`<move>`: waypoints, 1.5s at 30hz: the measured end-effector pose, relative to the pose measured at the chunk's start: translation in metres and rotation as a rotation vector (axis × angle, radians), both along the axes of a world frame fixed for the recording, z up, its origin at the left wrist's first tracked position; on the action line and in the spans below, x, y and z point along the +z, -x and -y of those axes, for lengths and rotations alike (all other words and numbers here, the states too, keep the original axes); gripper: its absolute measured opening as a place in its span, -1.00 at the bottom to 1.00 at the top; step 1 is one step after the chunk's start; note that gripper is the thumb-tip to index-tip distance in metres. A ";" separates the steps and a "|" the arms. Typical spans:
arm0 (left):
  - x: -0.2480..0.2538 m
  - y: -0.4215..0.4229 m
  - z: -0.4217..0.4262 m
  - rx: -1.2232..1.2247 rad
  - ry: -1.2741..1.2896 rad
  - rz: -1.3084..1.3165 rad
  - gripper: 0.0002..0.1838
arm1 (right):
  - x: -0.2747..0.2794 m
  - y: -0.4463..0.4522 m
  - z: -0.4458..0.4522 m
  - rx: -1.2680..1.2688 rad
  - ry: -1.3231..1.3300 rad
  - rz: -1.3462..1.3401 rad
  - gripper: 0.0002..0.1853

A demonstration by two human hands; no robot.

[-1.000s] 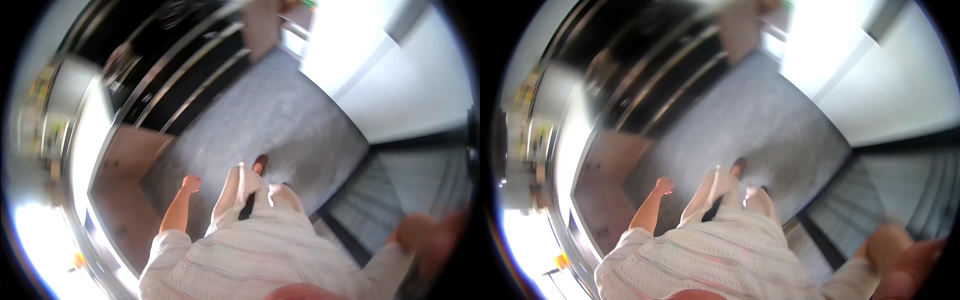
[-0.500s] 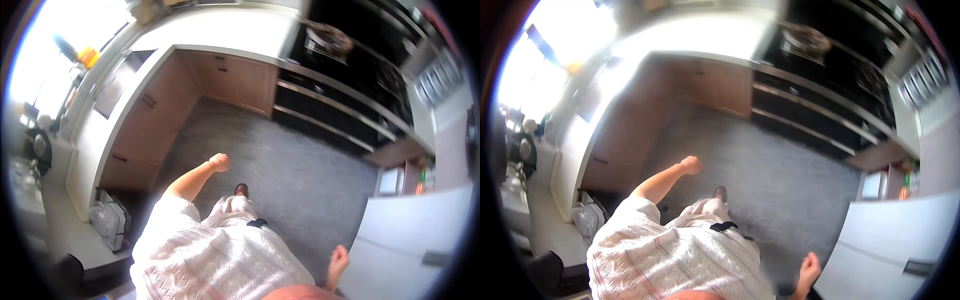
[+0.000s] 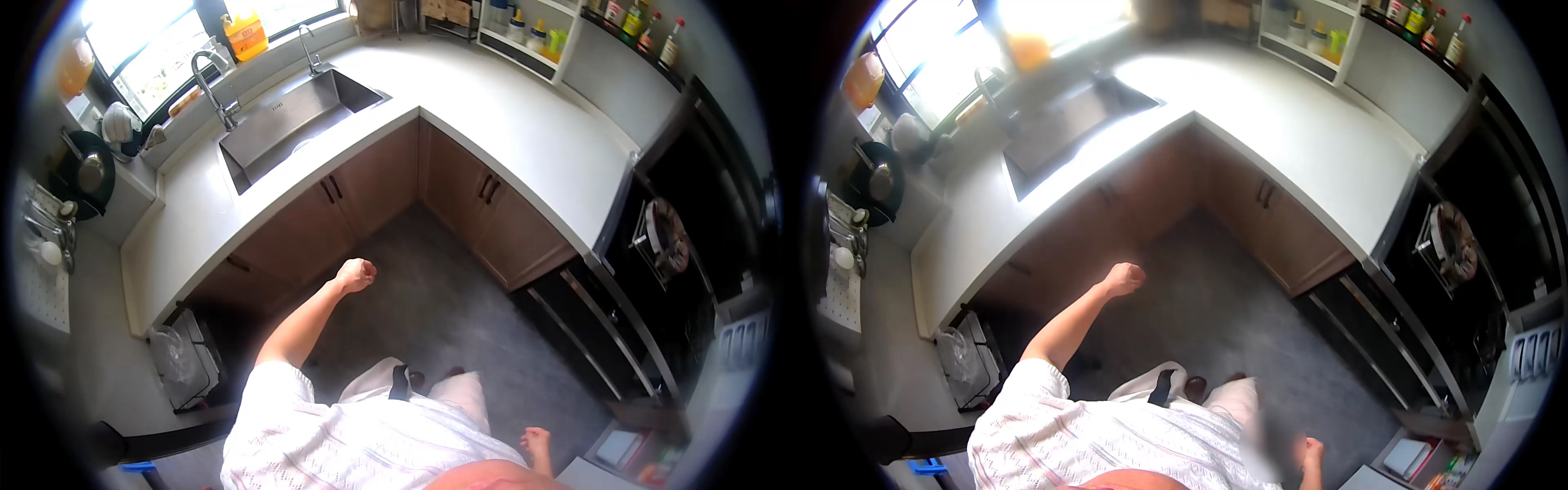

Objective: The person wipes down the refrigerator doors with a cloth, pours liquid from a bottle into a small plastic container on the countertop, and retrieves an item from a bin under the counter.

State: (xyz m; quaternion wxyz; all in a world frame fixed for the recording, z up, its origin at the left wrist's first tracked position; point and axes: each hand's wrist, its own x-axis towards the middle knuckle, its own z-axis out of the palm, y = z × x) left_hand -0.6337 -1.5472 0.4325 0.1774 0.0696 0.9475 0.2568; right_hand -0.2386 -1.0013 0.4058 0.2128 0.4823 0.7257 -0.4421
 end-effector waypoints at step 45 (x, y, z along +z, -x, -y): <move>0.323 0.961 0.213 0.258 0.352 -1.232 -0.41 | 0.153 0.760 0.207 0.492 0.040 -0.295 -0.80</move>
